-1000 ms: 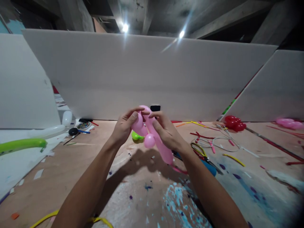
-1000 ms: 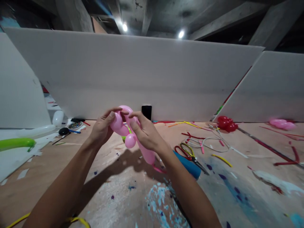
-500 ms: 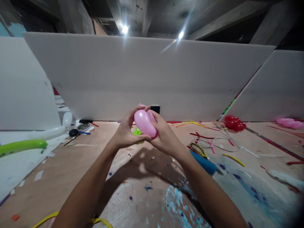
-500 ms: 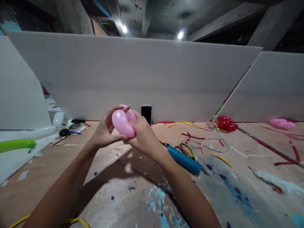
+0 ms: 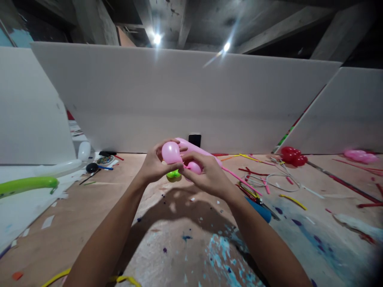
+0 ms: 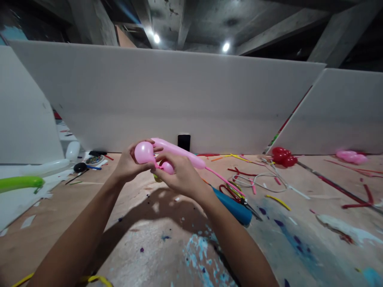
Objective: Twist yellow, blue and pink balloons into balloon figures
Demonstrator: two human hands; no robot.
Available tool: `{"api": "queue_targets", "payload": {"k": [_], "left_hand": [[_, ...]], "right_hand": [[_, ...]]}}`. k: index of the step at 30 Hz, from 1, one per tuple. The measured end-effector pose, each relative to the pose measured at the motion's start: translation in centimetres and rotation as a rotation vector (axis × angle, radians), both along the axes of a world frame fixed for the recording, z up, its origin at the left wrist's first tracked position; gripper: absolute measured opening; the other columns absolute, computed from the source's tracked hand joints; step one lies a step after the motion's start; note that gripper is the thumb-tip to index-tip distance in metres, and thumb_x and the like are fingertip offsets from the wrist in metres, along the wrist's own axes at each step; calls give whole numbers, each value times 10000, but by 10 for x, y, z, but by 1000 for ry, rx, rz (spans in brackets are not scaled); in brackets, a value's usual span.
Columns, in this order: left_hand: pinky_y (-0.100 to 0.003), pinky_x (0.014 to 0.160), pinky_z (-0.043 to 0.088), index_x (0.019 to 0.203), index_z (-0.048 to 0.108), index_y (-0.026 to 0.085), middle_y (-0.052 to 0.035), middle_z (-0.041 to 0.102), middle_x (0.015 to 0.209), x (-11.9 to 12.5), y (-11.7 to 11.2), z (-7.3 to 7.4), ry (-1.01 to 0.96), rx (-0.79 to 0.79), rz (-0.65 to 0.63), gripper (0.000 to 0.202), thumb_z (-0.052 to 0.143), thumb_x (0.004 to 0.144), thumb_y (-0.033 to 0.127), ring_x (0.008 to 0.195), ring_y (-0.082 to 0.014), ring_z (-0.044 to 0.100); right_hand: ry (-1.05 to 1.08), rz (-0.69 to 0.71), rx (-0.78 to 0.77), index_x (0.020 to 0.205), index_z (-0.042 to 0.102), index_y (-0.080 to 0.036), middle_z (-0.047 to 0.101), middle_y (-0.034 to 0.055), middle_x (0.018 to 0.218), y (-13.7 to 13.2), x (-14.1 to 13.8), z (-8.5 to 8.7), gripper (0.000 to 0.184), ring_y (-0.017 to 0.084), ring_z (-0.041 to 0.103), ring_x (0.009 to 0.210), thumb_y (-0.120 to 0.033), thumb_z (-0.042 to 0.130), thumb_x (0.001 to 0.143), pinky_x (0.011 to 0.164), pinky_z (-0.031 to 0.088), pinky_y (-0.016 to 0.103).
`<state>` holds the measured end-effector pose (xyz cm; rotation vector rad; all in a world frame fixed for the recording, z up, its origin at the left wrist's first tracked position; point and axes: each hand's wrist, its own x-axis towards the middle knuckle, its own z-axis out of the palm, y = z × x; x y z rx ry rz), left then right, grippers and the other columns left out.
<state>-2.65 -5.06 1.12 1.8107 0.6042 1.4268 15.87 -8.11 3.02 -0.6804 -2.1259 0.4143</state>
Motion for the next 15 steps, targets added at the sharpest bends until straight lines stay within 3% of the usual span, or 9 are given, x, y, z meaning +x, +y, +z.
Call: {"api": "queue_targets", "payload": {"k": [5,11,15], "left_hand": [[-246,694,565,1038,658,135,-112,708,1004,1,2,-1,52,53,74,511,831,609,353,843,-203,676],[-282,735,565,1034,678,141,-100,718,970,0,6,-4,54,34,79,442,775,686,396,840,-199,676],[-366,869,537,901,707,149,-101,729,960,2,9,-5,66,65,86,321,731,729,420,977,-250,669]], "right_hand": [[92,-44,41,944,658,-200,704,31,904,3,-2,-6,120,147,636,784,-273,629,852,726,474,264],[55,-127,96,922,616,-187,679,16,864,3,-4,-7,136,130,609,720,-278,639,823,675,450,243],[45,-120,82,933,605,-181,672,18,870,5,-4,-8,140,134,608,741,-278,615,833,691,458,252]]}}
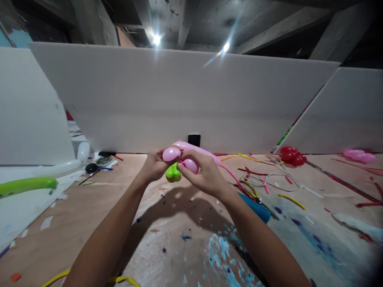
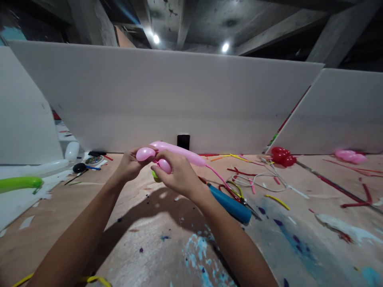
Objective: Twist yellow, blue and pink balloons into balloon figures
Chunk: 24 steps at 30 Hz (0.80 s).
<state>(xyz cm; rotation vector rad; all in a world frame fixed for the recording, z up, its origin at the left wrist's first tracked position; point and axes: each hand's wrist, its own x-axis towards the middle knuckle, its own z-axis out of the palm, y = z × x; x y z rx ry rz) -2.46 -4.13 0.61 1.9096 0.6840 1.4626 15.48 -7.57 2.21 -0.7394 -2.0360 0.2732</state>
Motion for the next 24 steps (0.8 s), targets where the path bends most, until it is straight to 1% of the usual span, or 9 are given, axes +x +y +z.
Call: {"api": "queue_targets", "payload": {"k": [3,5,7,11,14,17,19,21,24], "left_hand": [[-406,956,489,769,701,159,-86,736,904,2,2,-1,-10,34,-18,263,685,774,421,1068,-269,641],[-389,931,501,803,704,159,-79,734,903,2,2,-1,-24,33,-29,251,681,782,409,1028,-257,655],[-351,867,529,1026,685,169,-88,716,1008,0,2,-1,-5,9,-44,360,728,743,386,973,-238,667],[-324,886,511,1435,364,243,-121,595,1273,-11,-1,4,198,22,-75,879,789,676,363,1064,-231,624],[-341,826,505,1356,486,228,-73,684,998,-15,-5,8,407,90,179,697,741,726,384,891,-201,642],[-354,756,483,1076,683,202,-20,602,710,-10,-9,11,534,227,453,374,688,766,410,749,-190,577],[-367,800,474,1048,677,183,-58,613,859,-4,-10,11,540,290,417,351,679,771,399,862,-213,568],[-359,848,470,1129,616,165,-105,607,1064,3,-10,9,477,283,254,369,623,823,372,979,-222,566],[-325,804,481,1178,537,157,-104,626,1056,11,-12,5,325,236,169,344,521,899,357,937,-202,596]], "right_hand": [[-6,1,-20,939,602,-180,674,18,855,1,-1,-1,159,136,605,716,-295,617,830,668,459,257],[-9,7,-21,946,607,-184,680,26,892,1,-1,-1,152,147,613,755,-292,605,839,698,463,269],[-9,17,-15,975,612,-191,680,33,942,0,0,1,154,157,618,813,-276,592,847,741,462,280],[-3,-10,-70,977,620,-197,664,25,908,2,9,6,158,147,595,770,-251,594,831,714,447,274],[45,86,-269,909,616,-189,627,9,829,7,22,8,148,124,564,696,-300,629,811,639,430,248],[217,330,-502,869,592,-188,607,4,784,13,33,7,219,125,568,670,-363,679,770,606,430,248],[374,469,-622,835,566,-197,608,4,768,16,36,5,241,140,580,673,-382,692,744,625,447,274],[492,546,-710,781,533,-207,606,6,751,17,37,4,274,159,584,680,-402,706,698,647,463,310],[624,589,-735,792,527,-225,616,38,808,22,37,3,353,201,590,742,-513,678,654,662,482,359]]}}
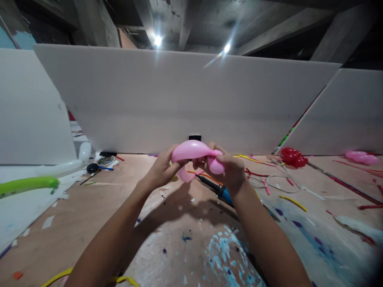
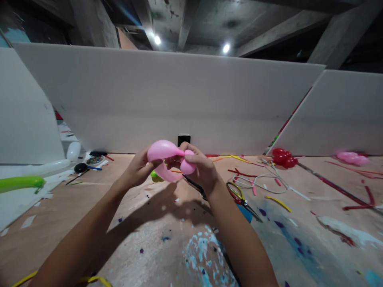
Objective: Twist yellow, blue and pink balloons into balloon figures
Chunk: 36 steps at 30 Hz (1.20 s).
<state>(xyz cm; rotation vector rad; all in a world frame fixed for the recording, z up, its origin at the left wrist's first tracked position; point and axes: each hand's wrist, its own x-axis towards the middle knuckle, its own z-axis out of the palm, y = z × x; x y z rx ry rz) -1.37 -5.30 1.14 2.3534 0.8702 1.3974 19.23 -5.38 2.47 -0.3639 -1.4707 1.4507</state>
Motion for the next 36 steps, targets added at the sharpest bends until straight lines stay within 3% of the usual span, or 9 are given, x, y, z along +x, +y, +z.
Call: {"api": "queue_targets", "payload": {"k": [3,5,11,14,19,22,26,29,36], "left_hand": [[-329,736,474,1159,485,153,-99,621,1014,7,-10,-1,-100,101,228,334,530,890,346,854,-204,604],[-342,721,470,1206,405,145,-122,599,1053,12,-20,1,-51,163,350,393,542,874,306,848,-215,608],[-353,799,471,1208,446,172,-112,616,1058,18,-31,5,210,320,268,325,500,891,213,940,-231,598],[-335,815,457,1176,511,170,-110,635,1074,19,-24,2,202,338,294,264,460,920,206,961,-222,594],[-287,656,409,816,580,161,-52,622,749,21,-20,2,161,115,269,257,374,952,233,680,-161,555],[-256,577,390,698,511,169,-12,556,637,18,-20,7,40,-229,31,344,353,962,323,584,-128,506],[-238,516,399,687,490,169,6,514,597,13,-17,9,-89,-573,-276,409,375,939,471,515,-110,487],[-227,513,379,684,496,167,15,507,589,11,-13,8,-105,-536,-198,405,428,918,490,518,-103,469],[-267,626,438,833,597,157,-25,632,745,12,-10,4,31,-295,83,361,469,905,487,689,-161,587]], "right_hand": [[57,27,23,1006,548,-255,612,72,962,7,-4,-4,594,210,583,809,-688,626,607,664,489,359],[-54,50,88,1074,536,-255,595,56,951,9,-12,-8,710,173,562,753,-654,729,520,625,479,308],[-28,-432,120,825,558,-186,474,-33,640,-5,-36,-10,365,80,428,537,-495,720,721,474,360,214],[-15,-458,55,723,522,-181,370,-73,527,-8,-38,-7,334,56,323,451,-441,732,728,414,273,207],[-9,-346,15,689,541,-167,438,-65,541,-2,-35,-12,270,54,375,476,-310,770,693,440,313,200],[-59,-159,-17,890,618,-188,603,-17,748,2,-29,-16,320,99,540,640,-237,799,631,567,445,223],[-126,13,-51,997,622,-211,637,16,851,4,-19,-17,464,149,587,738,-213,807,571,677,514,293],[-136,-7,-86,1020,593,-214,608,12,844,3,-15,-14,469,132,559,714,-247,793,597,633,490,259],[-37,-400,-15,795,479,-196,425,-67,613,8,-23,-8,362,54,355,480,-441,736,723,419,270,190]]}}
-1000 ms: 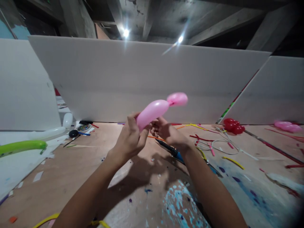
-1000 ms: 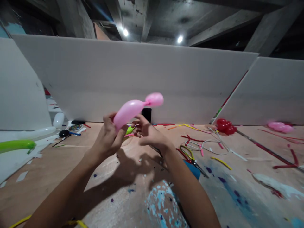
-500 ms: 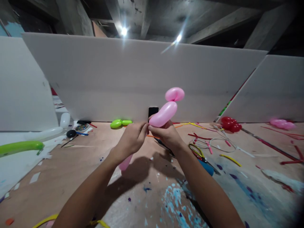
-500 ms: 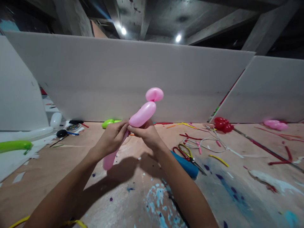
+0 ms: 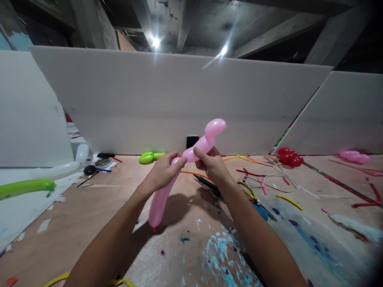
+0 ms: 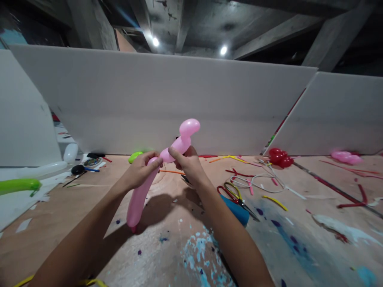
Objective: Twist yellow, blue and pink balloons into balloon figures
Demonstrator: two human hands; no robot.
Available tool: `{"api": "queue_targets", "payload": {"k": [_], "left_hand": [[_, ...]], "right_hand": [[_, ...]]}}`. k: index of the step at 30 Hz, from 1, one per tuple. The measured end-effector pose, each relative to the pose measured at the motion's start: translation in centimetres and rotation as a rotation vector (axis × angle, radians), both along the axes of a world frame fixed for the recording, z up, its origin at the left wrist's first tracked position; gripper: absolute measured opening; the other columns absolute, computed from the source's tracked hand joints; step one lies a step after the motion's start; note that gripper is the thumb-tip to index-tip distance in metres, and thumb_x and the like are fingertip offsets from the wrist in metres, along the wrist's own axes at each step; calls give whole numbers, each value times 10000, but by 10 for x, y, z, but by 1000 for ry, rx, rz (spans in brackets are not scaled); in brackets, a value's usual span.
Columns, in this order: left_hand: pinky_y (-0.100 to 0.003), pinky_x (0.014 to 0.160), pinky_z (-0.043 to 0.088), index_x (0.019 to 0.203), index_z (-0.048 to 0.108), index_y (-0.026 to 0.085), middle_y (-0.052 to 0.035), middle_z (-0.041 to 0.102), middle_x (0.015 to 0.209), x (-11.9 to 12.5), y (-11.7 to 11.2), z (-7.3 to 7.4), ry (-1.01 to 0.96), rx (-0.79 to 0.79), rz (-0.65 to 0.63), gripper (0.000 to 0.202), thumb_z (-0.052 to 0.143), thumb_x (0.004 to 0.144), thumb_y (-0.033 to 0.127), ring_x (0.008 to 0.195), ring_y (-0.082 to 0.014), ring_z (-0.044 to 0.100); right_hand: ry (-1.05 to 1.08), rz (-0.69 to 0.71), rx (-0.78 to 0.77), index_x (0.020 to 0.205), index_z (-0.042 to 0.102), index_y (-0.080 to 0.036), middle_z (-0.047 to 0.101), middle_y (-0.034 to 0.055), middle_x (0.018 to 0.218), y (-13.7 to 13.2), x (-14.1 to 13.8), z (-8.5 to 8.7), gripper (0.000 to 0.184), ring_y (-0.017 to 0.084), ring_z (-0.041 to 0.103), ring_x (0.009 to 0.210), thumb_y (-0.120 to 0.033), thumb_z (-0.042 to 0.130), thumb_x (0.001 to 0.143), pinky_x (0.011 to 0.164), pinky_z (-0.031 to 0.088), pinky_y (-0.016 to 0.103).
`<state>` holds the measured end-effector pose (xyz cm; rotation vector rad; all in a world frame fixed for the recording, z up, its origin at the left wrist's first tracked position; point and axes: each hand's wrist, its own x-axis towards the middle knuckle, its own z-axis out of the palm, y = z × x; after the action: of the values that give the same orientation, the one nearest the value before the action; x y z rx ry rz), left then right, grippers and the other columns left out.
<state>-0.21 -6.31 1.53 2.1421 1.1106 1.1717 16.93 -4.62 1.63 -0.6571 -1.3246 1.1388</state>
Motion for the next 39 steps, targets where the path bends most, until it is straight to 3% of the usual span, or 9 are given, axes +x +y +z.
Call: {"api": "queue_targets", "payload": {"k": [4,7,11,14,20,24,29,35,39], "left_hand": [[-330,757,472,1146,553,173,-91,677,1053,5,-5,-6,194,288,238,392,588,855,433,928,-242,634],[-344,781,472,1173,548,173,-106,675,1084,6,-9,-6,344,458,318,323,569,878,301,948,-249,629],[-398,808,454,1155,592,207,-82,696,1044,-1,-15,2,462,650,387,338,533,842,94,945,-264,600],[-505,955,382,1163,605,226,-71,695,1097,-3,-18,7,494,737,426,348,585,827,140,1011,-294,574],[-542,1090,244,1148,628,256,-51,713,1061,-1,-16,6,440,779,435,295,601,854,261,996,-271,598],[-606,1116,129,1211,595,248,-81,695,1101,-13,-11,7,487,717,486,420,670,804,318,1077,-312,570],[-555,1049,273,1058,642,206,-71,715,943,-29,-2,11,617,536,344,295,622,838,401,897,-264,625],[-417,922,381,1143,576,157,-95,707,1018,-12,0,3,631,613,304,409,661,818,390,913,-257,619],[-399,849,383,1133,562,128,-105,692,979,0,-4,-2,663,630,334,311,549,892,324,900,-264,611]], "right_hand": [[-91,-121,32,720,477,-191,425,-69,539,2,-7,-4,401,55,344,443,-469,763,682,397,261,199],[-62,-92,-39,699,457,-198,418,-75,490,3,-10,-6,437,54,337,406,-514,757,671,370,241,193],[111,83,-277,677,409,-210,370,-85,433,3,-12,-5,493,50,298,342,-642,644,711,319,178,181],[177,115,-358,688,396,-209,394,-86,445,3,-14,-5,507,39,315,336,-625,687,681,305,186,164],[135,91,-351,751,405,-216,443,-86,468,1,-21,-10,510,40,335,305,-642,677,694,281,189,170],[117,74,-333,755,411,-217,414,-94,458,3,-17,-10,487,44,335,308,-622,677,706,280,198,172],[43,-36,-174,691,422,-208,378,-90,446,9,-10,-11,445,44,329,327,-554,701,717,296,203,171],[5,-87,-146,641,407,-204,346,-91,421,11,-15,-15,473,45,316,316,-590,662,741,295,197,172],[14,-56,-189,656,418,-202,362,-95,418,9,-17,-14,458,43,314,313,-565,688,730,297,197,168]]}}
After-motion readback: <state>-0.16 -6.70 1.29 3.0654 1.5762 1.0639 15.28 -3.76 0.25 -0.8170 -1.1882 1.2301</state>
